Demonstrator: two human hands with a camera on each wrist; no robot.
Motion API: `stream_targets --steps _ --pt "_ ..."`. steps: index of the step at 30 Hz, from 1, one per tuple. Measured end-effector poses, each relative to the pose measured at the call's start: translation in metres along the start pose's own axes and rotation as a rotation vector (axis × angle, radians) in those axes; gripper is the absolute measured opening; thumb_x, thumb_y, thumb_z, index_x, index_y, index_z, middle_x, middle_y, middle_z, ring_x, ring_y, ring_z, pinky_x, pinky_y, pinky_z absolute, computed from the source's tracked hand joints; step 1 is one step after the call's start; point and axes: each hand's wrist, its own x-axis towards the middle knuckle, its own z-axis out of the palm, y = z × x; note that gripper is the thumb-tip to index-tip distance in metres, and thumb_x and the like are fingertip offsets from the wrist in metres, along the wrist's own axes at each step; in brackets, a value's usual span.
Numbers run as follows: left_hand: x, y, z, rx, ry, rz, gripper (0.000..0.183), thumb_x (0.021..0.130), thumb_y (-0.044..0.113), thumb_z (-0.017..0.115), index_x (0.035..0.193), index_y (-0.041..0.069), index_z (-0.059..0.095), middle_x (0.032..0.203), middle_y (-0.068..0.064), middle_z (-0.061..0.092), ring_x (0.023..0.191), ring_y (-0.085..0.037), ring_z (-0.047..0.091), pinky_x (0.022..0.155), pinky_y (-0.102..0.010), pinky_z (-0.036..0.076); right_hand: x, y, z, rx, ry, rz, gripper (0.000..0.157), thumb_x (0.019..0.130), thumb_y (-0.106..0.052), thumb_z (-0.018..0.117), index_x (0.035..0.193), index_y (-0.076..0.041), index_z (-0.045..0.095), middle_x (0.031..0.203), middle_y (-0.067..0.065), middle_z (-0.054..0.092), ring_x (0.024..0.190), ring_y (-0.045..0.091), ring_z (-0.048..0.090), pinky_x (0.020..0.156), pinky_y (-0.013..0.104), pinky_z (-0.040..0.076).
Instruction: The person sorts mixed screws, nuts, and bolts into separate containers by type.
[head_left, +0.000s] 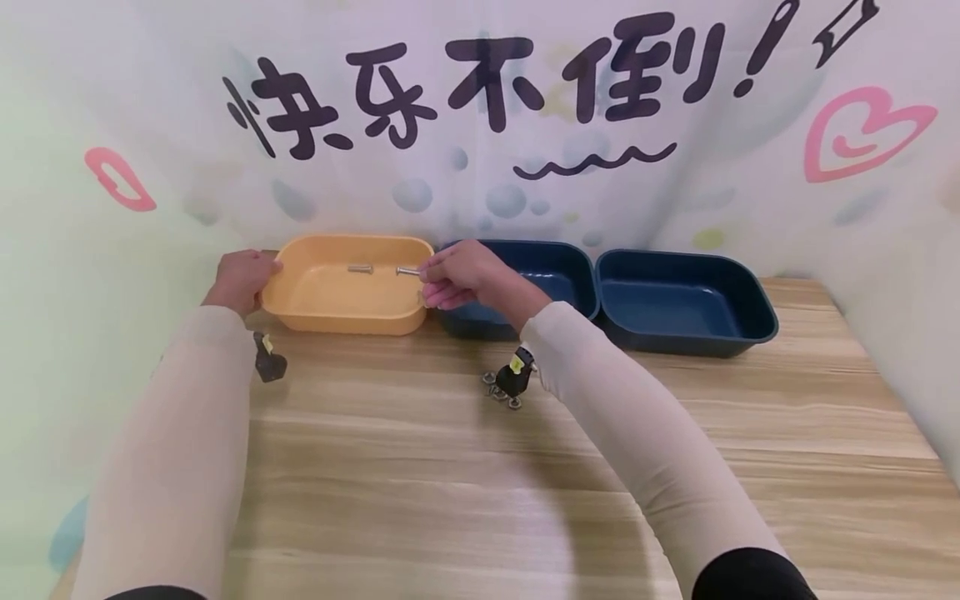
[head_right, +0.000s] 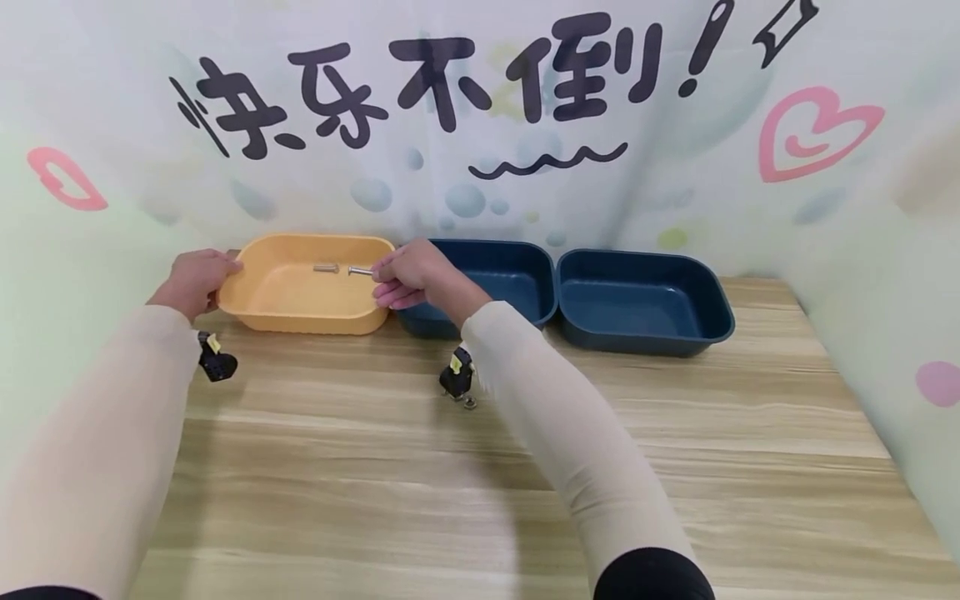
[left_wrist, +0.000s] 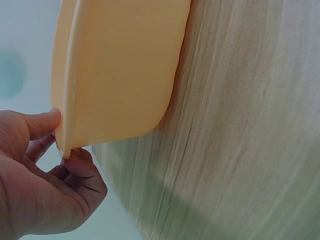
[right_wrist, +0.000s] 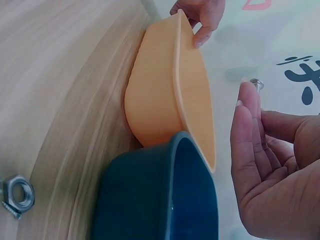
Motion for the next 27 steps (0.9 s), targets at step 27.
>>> stream_targets --steps 27 --pt "0.003 0.003 0.002 0.016 0.016 -0.044 0.035 0.102 0.027 0.046 0.126 0.003 0.048 0.093 -0.003 0.049 0.066 -0.008 0.051 0.058 -0.02 0.045 0.009 -0.01 0.016 -0.058 0.048 -0.084 0.015 0.095 -0.017 0.064 0.106 -0.009 0.07 0.079 0.011 0.069 0.064 0.02 0.069 0.071 0.035 0.058"
